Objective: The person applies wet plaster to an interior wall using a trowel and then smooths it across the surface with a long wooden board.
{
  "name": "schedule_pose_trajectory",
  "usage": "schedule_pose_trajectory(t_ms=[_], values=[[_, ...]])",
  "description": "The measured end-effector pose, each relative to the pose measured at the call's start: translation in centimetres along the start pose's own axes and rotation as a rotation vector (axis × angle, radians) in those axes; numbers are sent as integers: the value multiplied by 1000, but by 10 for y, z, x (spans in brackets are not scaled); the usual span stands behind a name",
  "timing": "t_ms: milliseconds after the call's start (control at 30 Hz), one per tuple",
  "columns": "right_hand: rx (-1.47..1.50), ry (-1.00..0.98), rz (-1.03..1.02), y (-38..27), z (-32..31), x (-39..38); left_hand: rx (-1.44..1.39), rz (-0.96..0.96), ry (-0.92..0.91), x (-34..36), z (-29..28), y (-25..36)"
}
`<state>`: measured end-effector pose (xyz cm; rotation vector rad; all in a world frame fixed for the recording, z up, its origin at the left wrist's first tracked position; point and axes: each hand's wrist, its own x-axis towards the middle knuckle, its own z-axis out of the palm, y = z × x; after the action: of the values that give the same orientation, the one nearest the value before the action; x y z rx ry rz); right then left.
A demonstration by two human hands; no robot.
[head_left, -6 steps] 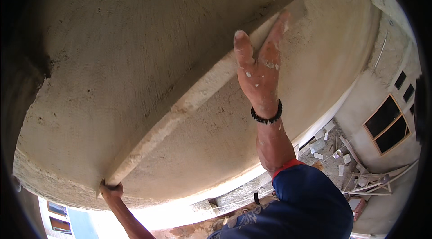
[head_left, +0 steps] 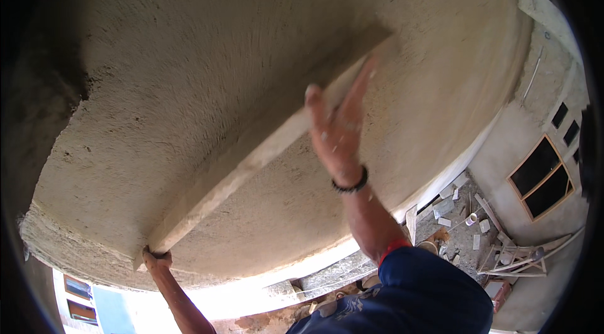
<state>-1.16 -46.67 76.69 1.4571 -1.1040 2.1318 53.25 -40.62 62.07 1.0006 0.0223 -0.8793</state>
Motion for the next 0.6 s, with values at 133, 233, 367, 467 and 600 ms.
schedule_pose_trajectory(t_ms=[133,233,367,467,600], values=[[164,-63,205,-23,8,-84,14,14,125,53,-50,-3],[206,-101,198,-16,10,-70,17,74,120,53,-55,-9],[232,-61,-228,8,9,26,-40,56,94,-27,22,10],[-632,43,-368,-4,-4,111,-35,58,-128,-59,61,45],[292,-215,436,-59,-13,144,-9,57,-329,-59,65,66]])
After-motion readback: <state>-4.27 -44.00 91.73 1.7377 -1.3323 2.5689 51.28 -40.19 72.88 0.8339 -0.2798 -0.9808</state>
